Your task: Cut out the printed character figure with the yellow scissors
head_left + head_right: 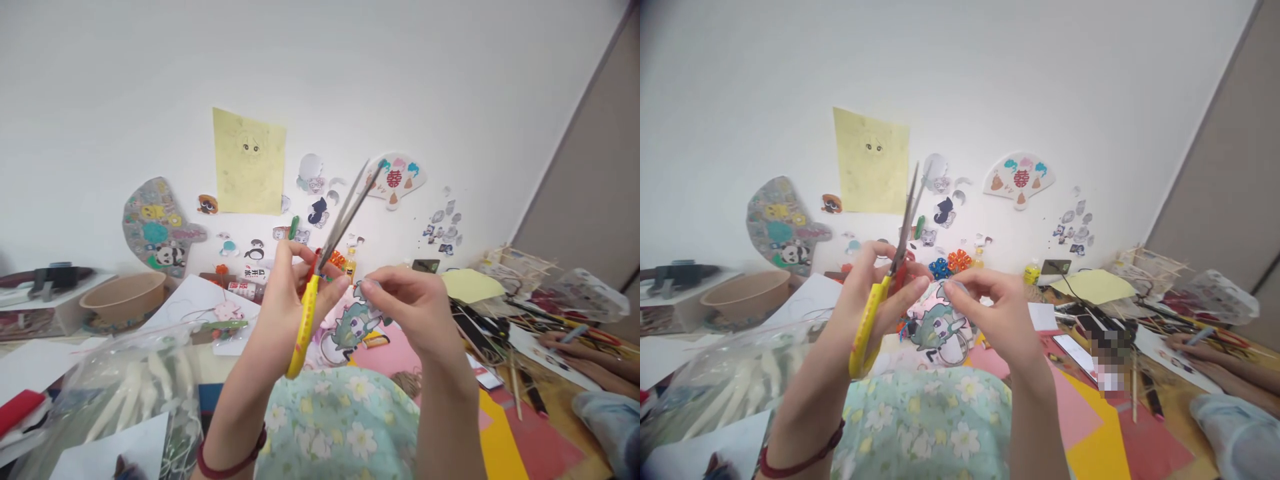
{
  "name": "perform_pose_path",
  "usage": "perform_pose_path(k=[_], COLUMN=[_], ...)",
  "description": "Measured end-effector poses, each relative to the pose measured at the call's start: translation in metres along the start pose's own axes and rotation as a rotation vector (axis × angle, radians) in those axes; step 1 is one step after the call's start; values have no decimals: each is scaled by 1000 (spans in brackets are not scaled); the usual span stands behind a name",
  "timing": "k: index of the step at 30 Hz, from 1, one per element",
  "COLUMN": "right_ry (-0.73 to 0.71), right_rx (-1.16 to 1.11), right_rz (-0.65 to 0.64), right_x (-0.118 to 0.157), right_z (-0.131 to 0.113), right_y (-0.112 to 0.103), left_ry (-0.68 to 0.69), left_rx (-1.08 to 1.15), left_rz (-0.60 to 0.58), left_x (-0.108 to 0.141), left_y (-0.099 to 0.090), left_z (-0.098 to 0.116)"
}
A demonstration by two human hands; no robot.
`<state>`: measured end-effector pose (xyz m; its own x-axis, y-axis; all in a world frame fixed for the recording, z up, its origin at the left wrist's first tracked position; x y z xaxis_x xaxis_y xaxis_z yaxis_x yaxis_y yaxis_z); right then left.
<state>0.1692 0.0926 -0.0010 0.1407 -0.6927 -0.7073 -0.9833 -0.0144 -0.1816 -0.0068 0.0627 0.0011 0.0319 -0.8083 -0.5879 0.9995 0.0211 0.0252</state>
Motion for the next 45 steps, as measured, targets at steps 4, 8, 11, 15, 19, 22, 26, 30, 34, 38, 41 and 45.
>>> perform_pose_path(k=[4, 8, 11, 15, 19, 22, 26, 30, 34, 38, 41, 45], right_ry=[1, -2, -7, -44, -117, -218, -383, -453, -469, -469, -474, -459], right_rx=[20, -2, -35, -78, -94, -51, -15, -18, -32, -84, -110, -84], right_rz=[-47, -62, -75, -61, 87, 236, 361, 387, 357, 328, 301, 310], right_x=[2, 1, 0, 1, 2, 4, 6, 7, 7, 8, 9, 12], right_z=[-4, -4, -2, -2, -5, -9, -15, -20, -21, -21, -22, -24], right_y=[5, 7, 9, 11, 9, 7, 5, 4, 4, 5, 7, 7], left_ry=[-14, 0, 61, 110, 114, 94, 36, -9, 9, 37, 63, 70], left_rx=[6, 32, 40, 31, -119, -406, -614, -639, -673, -688, -698, -671], left_rz=[-43, -29, 24, 76, 59, 28, -12, -111, -145, -154, -162, -162], left_x=[0, 2, 5, 6, 5, 2, -2, -1, 3, 5, 6, 7], left_y=[5, 8, 9, 8, -1, -13, -20, -17, -14, -13, -11, -10], left_z=[-2, 0, 3, 6, 6, 1, -4, -3, 0, 0, 1, 1])
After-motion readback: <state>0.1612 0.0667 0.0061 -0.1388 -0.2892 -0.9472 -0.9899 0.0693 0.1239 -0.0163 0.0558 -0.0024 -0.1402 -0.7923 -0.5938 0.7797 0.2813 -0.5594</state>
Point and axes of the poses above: each hand's wrist, its own x-axis away from the middle knuckle, its own y-axis out of the palm, z = x × y, the point moved 2 cm from there along -x, towards the middle knuckle
